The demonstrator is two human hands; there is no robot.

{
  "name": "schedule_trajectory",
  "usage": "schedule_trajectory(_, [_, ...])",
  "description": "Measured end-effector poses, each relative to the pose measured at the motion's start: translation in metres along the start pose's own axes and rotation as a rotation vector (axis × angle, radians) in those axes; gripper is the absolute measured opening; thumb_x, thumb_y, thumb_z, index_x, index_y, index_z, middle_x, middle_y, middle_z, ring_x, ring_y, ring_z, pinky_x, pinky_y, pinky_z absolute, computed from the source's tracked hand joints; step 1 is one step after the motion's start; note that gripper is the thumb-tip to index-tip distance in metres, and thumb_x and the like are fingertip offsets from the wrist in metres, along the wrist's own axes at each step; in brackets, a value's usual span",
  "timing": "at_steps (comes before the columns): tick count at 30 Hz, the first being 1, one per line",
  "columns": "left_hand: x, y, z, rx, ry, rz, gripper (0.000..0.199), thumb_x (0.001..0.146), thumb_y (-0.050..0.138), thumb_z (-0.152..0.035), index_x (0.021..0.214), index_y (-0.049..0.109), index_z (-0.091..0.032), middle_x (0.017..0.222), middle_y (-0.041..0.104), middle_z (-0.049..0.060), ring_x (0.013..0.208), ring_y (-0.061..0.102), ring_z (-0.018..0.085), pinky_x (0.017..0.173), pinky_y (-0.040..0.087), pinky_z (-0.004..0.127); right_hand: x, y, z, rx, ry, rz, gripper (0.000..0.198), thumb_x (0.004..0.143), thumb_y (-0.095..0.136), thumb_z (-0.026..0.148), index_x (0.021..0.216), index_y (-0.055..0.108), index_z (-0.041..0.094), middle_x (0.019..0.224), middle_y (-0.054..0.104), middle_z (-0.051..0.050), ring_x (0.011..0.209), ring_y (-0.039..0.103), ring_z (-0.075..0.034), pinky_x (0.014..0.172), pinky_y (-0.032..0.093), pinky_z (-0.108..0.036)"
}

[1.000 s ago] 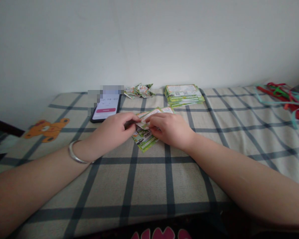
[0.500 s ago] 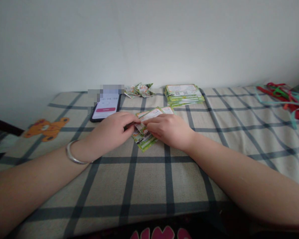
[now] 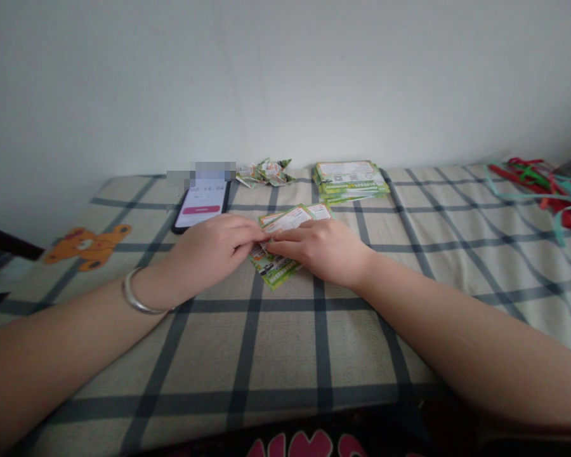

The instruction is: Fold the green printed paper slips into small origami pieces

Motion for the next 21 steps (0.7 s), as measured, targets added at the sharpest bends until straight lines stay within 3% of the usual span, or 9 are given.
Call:
schedule_trajectory(15, [-0.0025,0.0001,-0.0043,0.161,0.031,0.015,0.026,0.097,0.046,-0.018,0.104,0.071,-0.019,0.101,0.072,0.005,0.092,0.067,0.022,0.076,0.056,0.035,0.0015,0.0027,0.0016,-0.050,-0.037,0.021,0.028,0.097,0.049,0.018,0.115,0.070,0.020,0.117,0.073,-0.004,0.093,0.069,-0.019,0.076,0.052,-0.030])
schedule_trajectory(21, [-0.0001,-0.0022,-0.0058,0.181,-0.004,0.031,0.021,0.092,0.053,-0.017,0.105,0.069,-0.016,0.099,0.072,0.006,0.093,0.067,0.024,0.079,0.056,0.037,0.0020,0.0014,0.0034,-0.048,-0.035,0.049,0.027,0.096,0.051,0.016,0.116,0.068,0.016,0.115,0.073,-0.005,0.089,0.069,-0.020,0.073,0.053,-0.032])
Point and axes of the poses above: each hand's wrist, its own x-axis towards the middle knuckle, its own y-axis out of the palm, z = x × y, the point moved 2 cm from there along x, towards the middle knuckle
